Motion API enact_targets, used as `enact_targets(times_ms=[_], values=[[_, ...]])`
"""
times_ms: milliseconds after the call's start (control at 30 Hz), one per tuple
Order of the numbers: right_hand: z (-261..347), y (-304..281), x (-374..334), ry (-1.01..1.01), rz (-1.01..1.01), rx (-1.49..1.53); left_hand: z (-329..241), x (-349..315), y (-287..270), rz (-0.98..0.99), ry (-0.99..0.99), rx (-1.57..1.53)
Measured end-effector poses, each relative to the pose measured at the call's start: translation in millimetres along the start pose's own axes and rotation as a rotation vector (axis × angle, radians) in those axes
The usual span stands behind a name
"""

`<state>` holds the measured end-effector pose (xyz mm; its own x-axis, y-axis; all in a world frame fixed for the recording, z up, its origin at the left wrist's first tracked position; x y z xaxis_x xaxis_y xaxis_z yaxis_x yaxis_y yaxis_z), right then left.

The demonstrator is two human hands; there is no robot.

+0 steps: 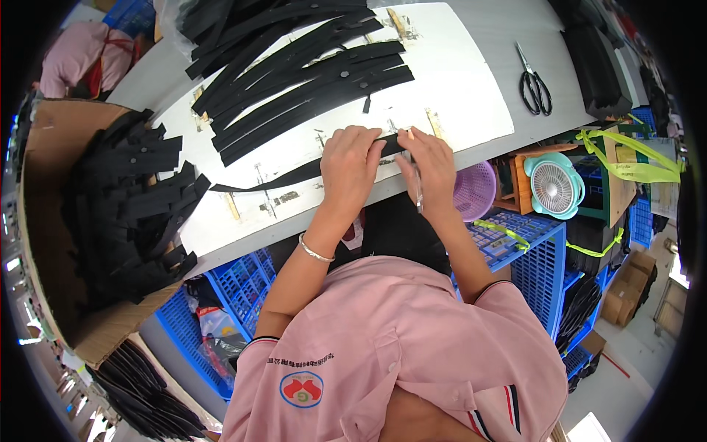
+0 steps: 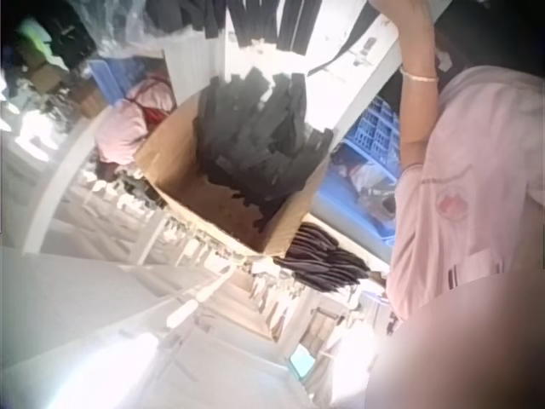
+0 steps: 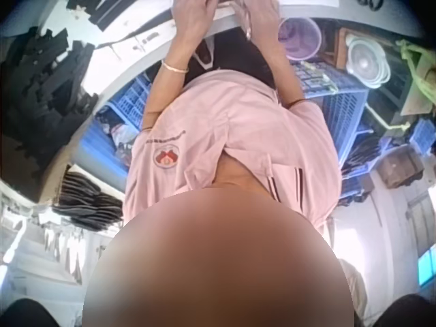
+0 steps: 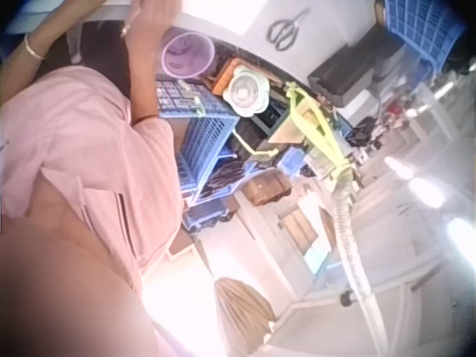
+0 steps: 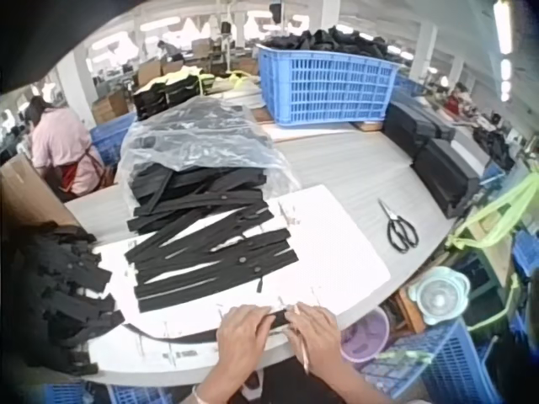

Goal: The recorder uses a pen and a template to mark specific intervals on black zipper strips for production.

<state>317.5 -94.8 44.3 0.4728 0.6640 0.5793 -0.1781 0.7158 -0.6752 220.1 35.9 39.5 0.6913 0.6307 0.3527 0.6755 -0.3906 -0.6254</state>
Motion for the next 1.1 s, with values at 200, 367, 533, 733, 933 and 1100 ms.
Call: enact_targets(times_ms=[200,367,533,733,933,1100], values=[[-23,-6,-11,-0.054,0.174,-0.188,18,-28,-35,-0.104,0.040,0.137],[-40,-12,-8,-0.042,0.173,-0.061,42,-72,-69,-0.136,-0.025,0.434],[-45,-12,-10,-0.058,0.134,-0.076,52,-103,-85,-0.089,-0.086,0.432],[-46,-9,-10,-0.052,0.162,-0.083,69,-123,-113,-0.144,-0.168,0.528],[-21,-16,2,-0.010,0.159,-0.122,72,-132,-122,-0.132,-0.237,0.460],[67,25,23,0.251,0.272,0.401,76,-134,-123,-0.144,-0.244,0.450]])
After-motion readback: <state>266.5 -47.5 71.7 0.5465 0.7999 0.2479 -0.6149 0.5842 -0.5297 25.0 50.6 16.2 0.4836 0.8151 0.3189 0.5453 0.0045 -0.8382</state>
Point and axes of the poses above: each hand's wrist, its own x-axis towards the middle knuckle, its own y-axis out of the palm, z = x × y, the point moved 6 cm from there along x, towards the middle knuckle, and after that the axes turned 1 degree about -x, right-handed, at the moved point
